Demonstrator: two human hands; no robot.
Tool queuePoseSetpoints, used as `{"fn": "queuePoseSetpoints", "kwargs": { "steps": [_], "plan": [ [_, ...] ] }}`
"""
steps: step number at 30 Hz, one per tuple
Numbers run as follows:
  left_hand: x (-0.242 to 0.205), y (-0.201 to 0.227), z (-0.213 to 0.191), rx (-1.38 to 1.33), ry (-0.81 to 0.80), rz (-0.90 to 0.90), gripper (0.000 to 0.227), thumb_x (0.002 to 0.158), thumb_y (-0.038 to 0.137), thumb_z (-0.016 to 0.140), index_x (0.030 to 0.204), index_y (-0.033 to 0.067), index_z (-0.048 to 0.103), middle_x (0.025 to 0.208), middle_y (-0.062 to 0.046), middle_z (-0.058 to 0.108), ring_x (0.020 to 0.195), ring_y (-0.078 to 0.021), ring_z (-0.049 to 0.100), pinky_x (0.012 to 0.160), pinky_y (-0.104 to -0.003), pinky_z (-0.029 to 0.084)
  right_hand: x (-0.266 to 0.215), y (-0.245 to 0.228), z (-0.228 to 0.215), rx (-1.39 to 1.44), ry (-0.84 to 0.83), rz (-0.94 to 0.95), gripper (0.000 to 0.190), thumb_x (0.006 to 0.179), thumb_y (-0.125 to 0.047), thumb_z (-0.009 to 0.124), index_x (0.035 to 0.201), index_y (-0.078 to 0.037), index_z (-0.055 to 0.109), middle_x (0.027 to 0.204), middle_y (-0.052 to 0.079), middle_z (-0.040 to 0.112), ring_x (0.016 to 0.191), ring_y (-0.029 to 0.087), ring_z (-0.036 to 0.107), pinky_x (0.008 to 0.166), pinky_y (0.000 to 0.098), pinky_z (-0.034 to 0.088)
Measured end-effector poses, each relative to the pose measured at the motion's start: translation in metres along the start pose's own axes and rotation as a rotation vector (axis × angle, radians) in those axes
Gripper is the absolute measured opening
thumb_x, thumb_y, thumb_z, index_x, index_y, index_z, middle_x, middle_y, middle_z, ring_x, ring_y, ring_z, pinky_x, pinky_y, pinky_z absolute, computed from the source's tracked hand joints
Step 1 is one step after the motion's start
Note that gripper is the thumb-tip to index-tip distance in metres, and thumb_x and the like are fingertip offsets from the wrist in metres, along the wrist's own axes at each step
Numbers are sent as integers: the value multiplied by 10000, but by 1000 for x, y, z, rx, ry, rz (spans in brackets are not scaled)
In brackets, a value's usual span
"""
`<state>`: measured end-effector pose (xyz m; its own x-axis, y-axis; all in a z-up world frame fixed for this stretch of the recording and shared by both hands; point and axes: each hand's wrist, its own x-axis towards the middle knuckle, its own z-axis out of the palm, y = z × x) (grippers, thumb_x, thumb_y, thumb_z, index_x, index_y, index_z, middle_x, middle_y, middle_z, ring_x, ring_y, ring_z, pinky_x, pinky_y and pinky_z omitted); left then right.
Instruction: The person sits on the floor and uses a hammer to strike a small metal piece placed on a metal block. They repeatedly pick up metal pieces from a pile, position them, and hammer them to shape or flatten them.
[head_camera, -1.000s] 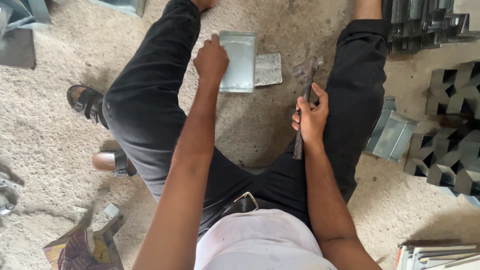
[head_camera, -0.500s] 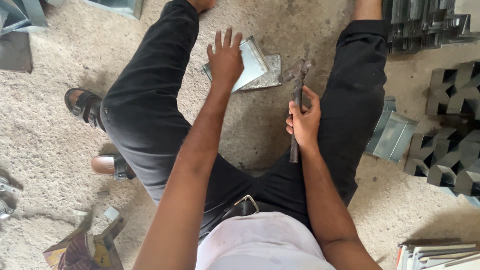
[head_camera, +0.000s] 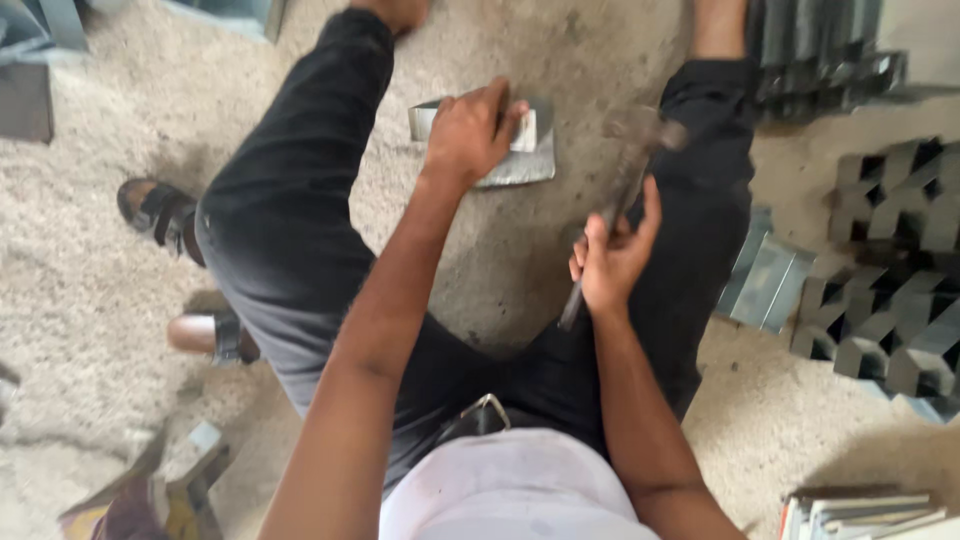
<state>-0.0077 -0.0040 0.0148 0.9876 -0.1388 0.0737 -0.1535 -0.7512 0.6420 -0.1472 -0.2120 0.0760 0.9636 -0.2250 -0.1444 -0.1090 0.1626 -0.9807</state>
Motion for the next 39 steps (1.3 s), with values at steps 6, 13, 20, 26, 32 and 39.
{"fn": "queuePoseSetpoints", "kwargs": {
  "steps": [6, 13, 20, 26, 32, 39],
  "plan": [
    [0, 22, 2, 203, -13, 80, 417, 963, 477, 539, 971, 118, 750, 839, -159, 741, 828, -340, 700, 820, -507, 477, -19, -47, -19, 91, -61, -341, 603, 1116, -84, 643, 1527, -245, 231, 899, 144, 619, 480, 161, 567, 433, 341, 474],
    [-5, 21, 22, 234, -67, 38, 496, 995, 473, 515, 777, 118, 783, 830, -154, 747, 874, -336, 705, 931, -541, 426, -22, -30, -20, -74, -87, -286, 643, 1091, -61, 670, 1507, -205, 201, 968, 118, 606, 490, 135, 561, 434, 316, 471],
    [-4, 26, 5, 234, -58, 19, 474, 985, 459, 540, 769, 116, 787, 771, -173, 737, 787, -342, 715, 947, -530, 428, -13, 4, 8, -297, -126, 175, 538, 1032, -93, 653, 1497, -150, 389, 871, 50, 600, 512, 53, 482, 384, 232, 374],
    [3, 14, 14, -506, 245, -358, 467, 953, 482, 555, 824, 87, 768, 666, -151, 673, 663, -318, 669, 734, -447, 488, -26, -32, 12, -241, -122, 96, 551, 1029, -89, 626, 1490, -137, 330, 897, 51, 616, 518, 54, 497, 371, 230, 373],
    [-5, -26, 109, -848, 502, -165, 676, 1097, 488, 413, 670, -35, 449, 590, -124, 399, 565, -187, 422, 562, -427, 363, -44, -82, 16, -161, -229, -179, 555, 1053, -67, 635, 1521, -125, 342, 925, 121, 628, 547, 95, 559, 410, 253, 423],
    [-16, -14, 115, -1005, 637, -111, 612, 1103, 401, 408, 678, -32, 492, 576, -118, 466, 554, -163, 439, 545, -406, 366, -46, -151, -44, -197, -294, -870, 432, 1151, -421, 467, 1540, -340, 298, 1098, 53, 681, 555, 161, 589, 520, 275, 545]
  ]
}}
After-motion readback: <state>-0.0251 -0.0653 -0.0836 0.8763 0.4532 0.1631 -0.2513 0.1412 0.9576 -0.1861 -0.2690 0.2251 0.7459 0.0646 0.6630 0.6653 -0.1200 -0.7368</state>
